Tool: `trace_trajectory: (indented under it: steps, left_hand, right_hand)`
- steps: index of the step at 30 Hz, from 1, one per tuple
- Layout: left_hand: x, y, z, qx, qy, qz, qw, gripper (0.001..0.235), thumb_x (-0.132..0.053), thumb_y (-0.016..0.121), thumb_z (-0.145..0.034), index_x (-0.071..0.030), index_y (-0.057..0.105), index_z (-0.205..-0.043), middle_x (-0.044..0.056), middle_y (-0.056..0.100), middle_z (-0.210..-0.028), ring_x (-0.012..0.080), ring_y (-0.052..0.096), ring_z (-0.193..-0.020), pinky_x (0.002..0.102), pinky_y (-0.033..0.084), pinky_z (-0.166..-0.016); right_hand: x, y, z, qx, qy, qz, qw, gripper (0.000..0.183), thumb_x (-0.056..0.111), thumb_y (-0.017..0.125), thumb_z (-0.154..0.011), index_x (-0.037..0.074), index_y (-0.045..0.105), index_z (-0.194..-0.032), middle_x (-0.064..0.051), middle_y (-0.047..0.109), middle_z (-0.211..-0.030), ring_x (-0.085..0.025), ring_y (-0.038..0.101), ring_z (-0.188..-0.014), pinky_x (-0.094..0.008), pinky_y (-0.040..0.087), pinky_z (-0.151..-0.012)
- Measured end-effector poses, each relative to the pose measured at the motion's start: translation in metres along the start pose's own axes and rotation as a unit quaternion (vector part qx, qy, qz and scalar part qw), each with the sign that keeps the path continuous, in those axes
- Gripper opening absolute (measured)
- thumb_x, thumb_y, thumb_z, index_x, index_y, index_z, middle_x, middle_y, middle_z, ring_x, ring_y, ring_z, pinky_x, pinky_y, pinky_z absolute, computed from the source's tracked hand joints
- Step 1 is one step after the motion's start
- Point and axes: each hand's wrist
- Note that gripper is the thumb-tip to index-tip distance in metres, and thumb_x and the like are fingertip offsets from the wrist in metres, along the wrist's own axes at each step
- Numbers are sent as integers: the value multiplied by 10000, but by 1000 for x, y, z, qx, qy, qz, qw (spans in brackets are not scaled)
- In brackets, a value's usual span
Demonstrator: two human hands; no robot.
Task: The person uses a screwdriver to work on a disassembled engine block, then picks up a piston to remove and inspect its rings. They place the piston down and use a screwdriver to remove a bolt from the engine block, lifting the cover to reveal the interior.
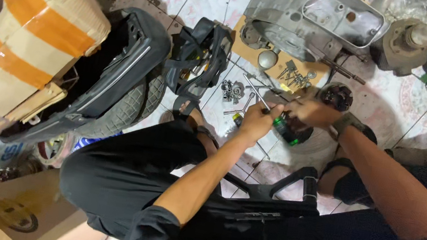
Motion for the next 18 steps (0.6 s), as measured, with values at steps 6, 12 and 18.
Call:
trace_trajectory:
  steps: [6,12,18]
  left_hand:
    - [-32,-10,27,-11,22,64,998,413,-430,704,-816,-46,699,-967,165,649,-754,233,666,-678,304,538,-597]
    - [-52,-30,32,42,34,15,998,552,-514,484,-897,-7,703,-897,211,660,-759,293,691,-736,331,582,-633]
    - [-42,-42,17,111,69,-32,991,553,-510,463,-919,-12,700,-868,202,685,-817,246,688,-809,297,574,-671]
  right_hand:
    - [29,-43,-35,134,263,-179,939,191,289,620,-827,150,595,-956,-85,643,-707,-219,666,-810,-318,508,-618]
    - [43,-64,-47,268,545,-363,706,389,528,633,-768,233,579,-1016,-76,673,-739,-225,687,-854,-331,515,-693]
    - [33,-98,-61,241,574,-437,649,406,402,608,-834,52,595,-1038,-235,632,-779,-399,646,-794,-465,480,-693]
Point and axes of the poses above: each hand's wrist, its own z-axis away from the middle knuckle, its own y-axis out of the palm, x = y × z
